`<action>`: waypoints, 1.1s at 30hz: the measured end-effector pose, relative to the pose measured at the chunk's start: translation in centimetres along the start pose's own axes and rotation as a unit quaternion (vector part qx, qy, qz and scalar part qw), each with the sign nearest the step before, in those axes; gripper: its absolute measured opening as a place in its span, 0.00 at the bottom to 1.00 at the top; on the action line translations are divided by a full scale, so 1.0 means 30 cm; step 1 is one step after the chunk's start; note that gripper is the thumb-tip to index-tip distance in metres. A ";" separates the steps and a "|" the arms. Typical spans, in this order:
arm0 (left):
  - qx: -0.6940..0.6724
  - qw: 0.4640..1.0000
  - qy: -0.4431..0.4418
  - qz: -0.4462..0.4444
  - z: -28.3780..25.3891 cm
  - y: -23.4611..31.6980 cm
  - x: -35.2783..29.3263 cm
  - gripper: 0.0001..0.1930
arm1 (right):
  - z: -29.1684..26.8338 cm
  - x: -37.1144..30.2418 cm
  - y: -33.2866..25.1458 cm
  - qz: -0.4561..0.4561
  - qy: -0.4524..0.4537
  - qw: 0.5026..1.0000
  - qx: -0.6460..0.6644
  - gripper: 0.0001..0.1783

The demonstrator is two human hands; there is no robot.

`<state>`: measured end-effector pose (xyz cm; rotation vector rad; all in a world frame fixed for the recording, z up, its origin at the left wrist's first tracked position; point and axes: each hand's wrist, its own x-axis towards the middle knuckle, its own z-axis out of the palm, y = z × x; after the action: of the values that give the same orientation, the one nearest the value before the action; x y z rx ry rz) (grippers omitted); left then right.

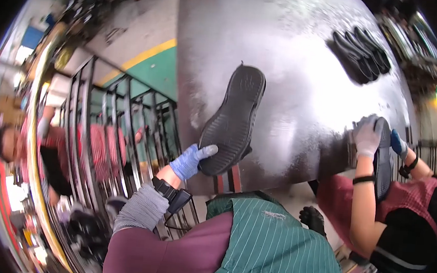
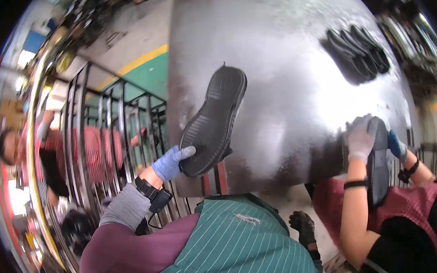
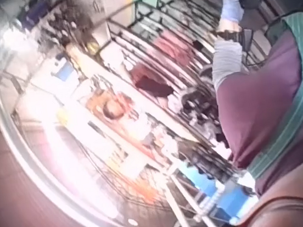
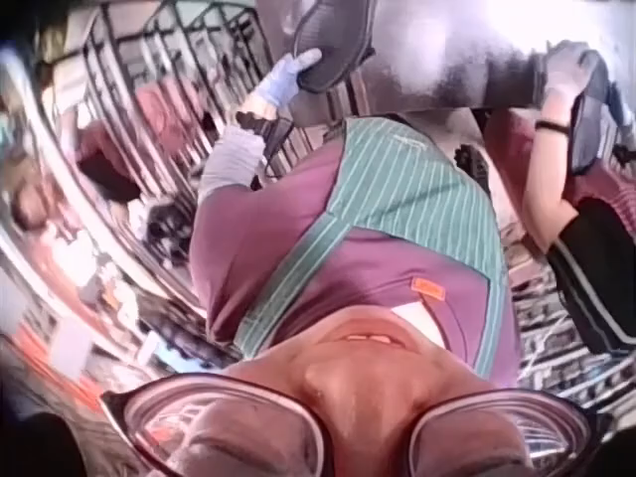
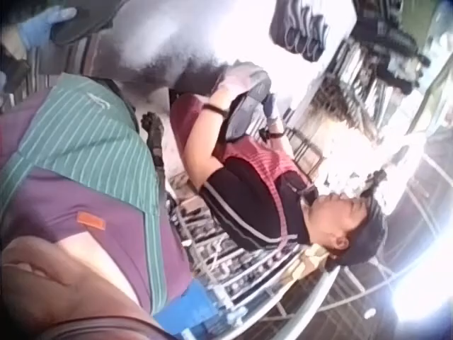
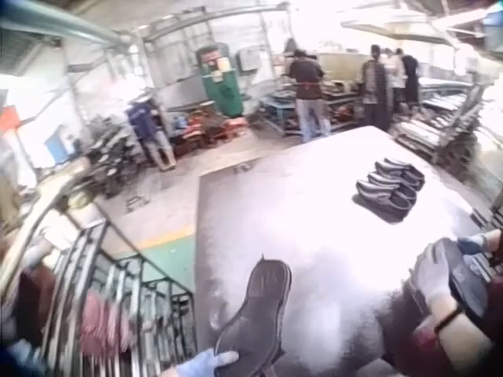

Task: The recorder is seen attaching soles to the shoes.

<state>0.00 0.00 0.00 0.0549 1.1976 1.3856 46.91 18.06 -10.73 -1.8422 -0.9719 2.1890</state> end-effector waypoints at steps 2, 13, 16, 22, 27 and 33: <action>-0.027 0.998 0.049 0.000 -0.018 -0.131 -0.141 0.27 | 0.024 0.112 -0.010 -0.028 -0.120 0.991 -0.049 0.19; -0.103 0.976 0.146 0.125 0.254 -0.595 -0.439 0.27 | 0.164 0.009 -0.067 -0.052 -0.280 0.937 -0.203 0.18; -0.040 0.988 0.139 0.062 0.235 -0.676 -0.476 0.31 | 0.296 -0.016 -0.080 -0.065 -0.349 0.914 -0.197 0.21; 0.248 0.965 0.020 0.086 0.089 -0.457 -0.440 0.44 | 0.804 -0.109 -0.259 -0.279 -0.398 0.844 -0.226 0.28; 0.146 0.935 0.175 0.271 0.020 -0.186 -0.111 0.33 | 1.138 0.031 -0.396 -0.111 -0.495 0.845 -0.167 0.27; 0.080 0.934 0.043 0.344 0.003 -0.204 0.107 0.15 | 1.118 -0.004 -0.354 -0.276 -0.424 0.832 -0.227 0.24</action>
<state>3.54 0.77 -5.88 0.5832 1.4336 1.9004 12.89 13.22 -3.15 -0.3991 -1.9947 2.4596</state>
